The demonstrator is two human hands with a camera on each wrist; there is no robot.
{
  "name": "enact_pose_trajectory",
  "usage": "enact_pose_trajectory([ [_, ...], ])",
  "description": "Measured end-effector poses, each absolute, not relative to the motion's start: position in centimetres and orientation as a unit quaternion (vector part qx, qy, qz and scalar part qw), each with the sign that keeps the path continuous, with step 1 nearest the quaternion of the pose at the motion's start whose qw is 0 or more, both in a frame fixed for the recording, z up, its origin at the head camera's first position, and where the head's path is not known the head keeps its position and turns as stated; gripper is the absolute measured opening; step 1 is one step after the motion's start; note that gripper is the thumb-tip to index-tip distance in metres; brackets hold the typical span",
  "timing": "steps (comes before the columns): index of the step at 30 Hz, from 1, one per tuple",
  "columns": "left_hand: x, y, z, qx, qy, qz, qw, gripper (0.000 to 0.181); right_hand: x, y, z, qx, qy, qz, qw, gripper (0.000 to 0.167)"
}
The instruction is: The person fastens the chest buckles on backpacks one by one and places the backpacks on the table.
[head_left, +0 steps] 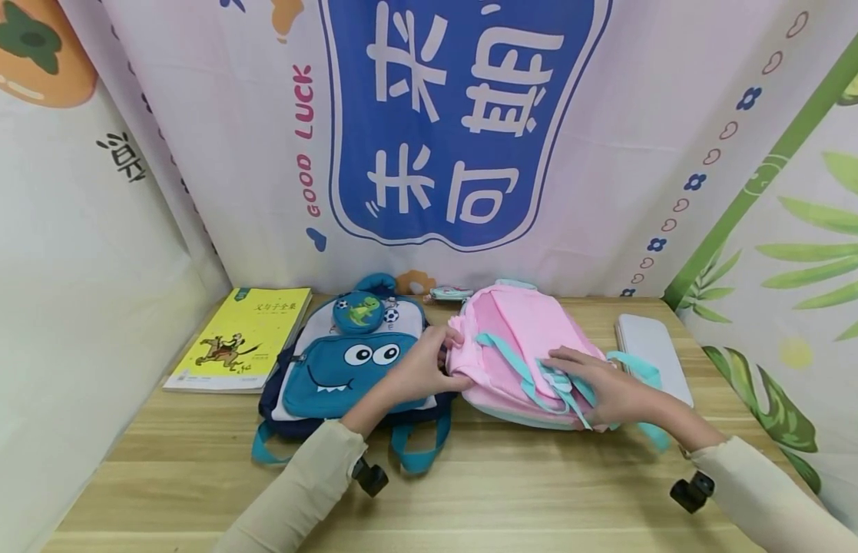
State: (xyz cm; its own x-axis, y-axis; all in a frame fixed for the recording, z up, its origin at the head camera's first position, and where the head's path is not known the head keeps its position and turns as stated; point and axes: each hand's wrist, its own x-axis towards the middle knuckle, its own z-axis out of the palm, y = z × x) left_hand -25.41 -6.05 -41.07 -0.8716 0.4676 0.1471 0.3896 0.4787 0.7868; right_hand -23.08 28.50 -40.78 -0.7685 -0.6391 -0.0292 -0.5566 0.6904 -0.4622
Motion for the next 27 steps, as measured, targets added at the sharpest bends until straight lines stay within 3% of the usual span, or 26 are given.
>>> enact_pose_trajectory([
  [15,-24.9,-5.3,-41.5,0.254,0.881,0.393,0.071,0.064,-23.2,29.4,-40.1,-0.341,0.921,-0.166,0.089,0.09],
  [27,-24.8,-5.0,-42.0,0.255,0.899,0.342,0.097,0.059,-23.4,29.6,-40.6,-0.354,0.919,-0.154,0.079,0.081],
])
